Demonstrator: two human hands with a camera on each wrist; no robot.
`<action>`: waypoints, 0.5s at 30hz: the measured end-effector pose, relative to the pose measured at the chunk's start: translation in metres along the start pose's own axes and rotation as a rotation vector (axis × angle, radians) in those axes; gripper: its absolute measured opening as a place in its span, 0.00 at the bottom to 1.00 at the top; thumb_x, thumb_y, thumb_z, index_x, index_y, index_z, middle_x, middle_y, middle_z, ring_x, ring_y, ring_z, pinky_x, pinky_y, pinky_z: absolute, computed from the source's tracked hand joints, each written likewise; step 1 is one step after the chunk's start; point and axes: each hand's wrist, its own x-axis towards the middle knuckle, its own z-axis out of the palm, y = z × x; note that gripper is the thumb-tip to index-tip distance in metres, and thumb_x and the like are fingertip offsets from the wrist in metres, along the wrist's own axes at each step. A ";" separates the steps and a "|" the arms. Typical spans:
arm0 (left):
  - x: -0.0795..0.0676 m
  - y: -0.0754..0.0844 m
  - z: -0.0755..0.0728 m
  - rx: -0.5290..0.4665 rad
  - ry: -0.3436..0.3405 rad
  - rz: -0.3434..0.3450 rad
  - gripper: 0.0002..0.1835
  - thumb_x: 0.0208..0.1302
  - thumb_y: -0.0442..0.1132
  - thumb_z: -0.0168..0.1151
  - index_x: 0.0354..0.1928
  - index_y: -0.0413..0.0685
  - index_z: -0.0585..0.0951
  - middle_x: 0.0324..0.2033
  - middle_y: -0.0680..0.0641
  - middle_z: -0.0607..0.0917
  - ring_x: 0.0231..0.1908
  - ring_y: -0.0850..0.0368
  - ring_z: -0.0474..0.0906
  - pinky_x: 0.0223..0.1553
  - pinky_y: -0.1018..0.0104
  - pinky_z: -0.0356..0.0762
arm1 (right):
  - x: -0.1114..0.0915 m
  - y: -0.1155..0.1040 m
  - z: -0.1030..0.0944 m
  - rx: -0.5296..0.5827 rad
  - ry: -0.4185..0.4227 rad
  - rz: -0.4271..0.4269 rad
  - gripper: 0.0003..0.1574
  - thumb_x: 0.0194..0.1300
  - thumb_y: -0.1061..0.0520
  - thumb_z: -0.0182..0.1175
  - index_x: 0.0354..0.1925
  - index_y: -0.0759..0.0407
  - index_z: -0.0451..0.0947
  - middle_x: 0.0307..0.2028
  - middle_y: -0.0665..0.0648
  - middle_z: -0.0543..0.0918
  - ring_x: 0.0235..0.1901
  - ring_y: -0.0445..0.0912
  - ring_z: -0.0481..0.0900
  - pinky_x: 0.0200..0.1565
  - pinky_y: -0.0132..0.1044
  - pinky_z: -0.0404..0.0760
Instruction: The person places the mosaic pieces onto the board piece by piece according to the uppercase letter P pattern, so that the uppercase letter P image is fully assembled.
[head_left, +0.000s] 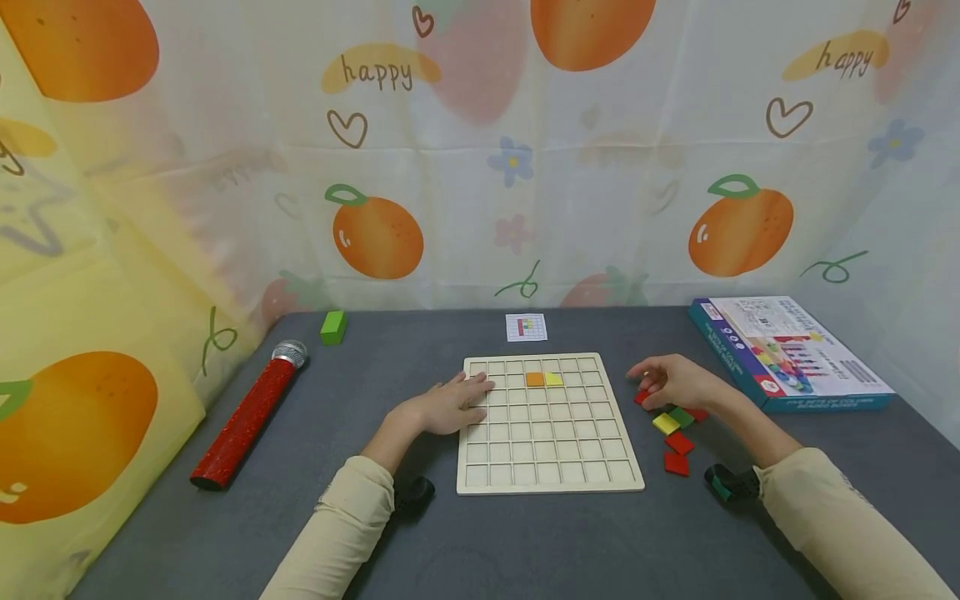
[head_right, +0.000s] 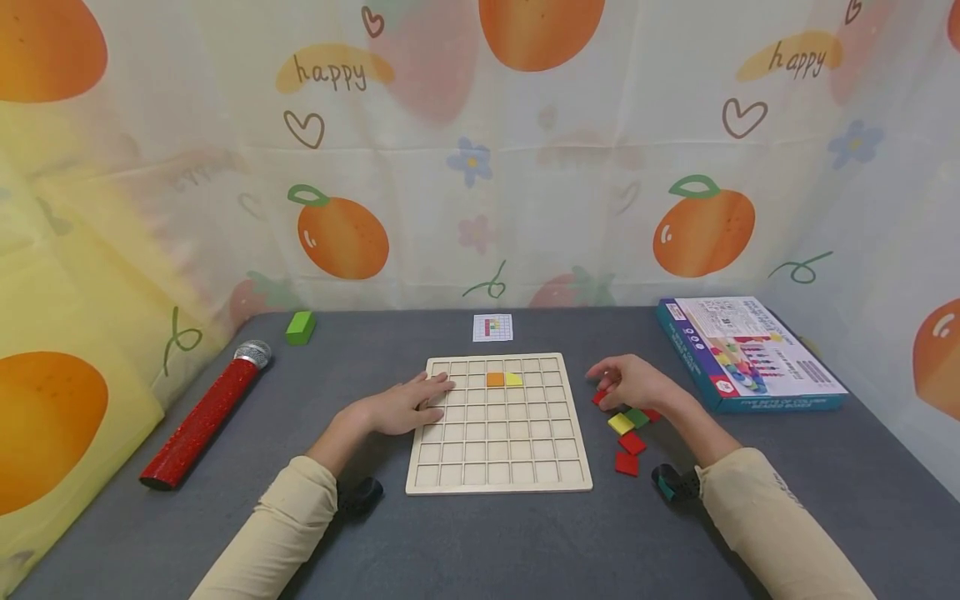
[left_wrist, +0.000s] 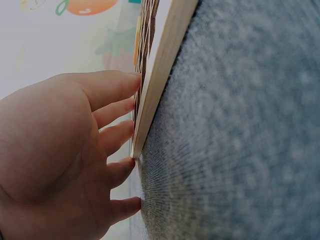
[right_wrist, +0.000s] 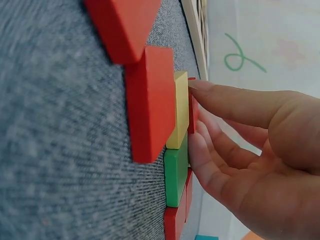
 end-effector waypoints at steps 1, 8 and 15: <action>0.000 0.000 0.000 0.001 -0.001 0.000 0.29 0.74 0.46 0.49 0.73 0.49 0.58 0.73 0.46 0.52 0.72 0.43 0.39 0.65 0.40 0.42 | 0.000 0.000 0.000 0.001 0.000 0.003 0.27 0.56 0.71 0.65 0.54 0.75 0.72 0.35 0.58 0.76 0.35 0.51 0.72 0.35 0.35 0.78; 0.000 0.001 0.000 -0.006 0.001 0.002 0.29 0.74 0.45 0.49 0.73 0.48 0.58 0.73 0.45 0.52 0.72 0.43 0.40 0.65 0.39 0.42 | 0.002 0.000 -0.002 0.011 -0.006 0.018 0.28 0.56 0.69 0.66 0.55 0.74 0.72 0.30 0.57 0.73 0.29 0.49 0.70 0.28 0.34 0.72; -0.001 0.000 -0.001 -0.009 0.000 0.005 0.30 0.74 0.45 0.48 0.73 0.48 0.57 0.73 0.45 0.51 0.72 0.43 0.39 0.65 0.39 0.42 | 0.004 0.000 -0.004 -0.058 0.020 0.067 0.20 0.59 0.62 0.67 0.49 0.70 0.78 0.31 0.55 0.77 0.30 0.48 0.72 0.32 0.37 0.74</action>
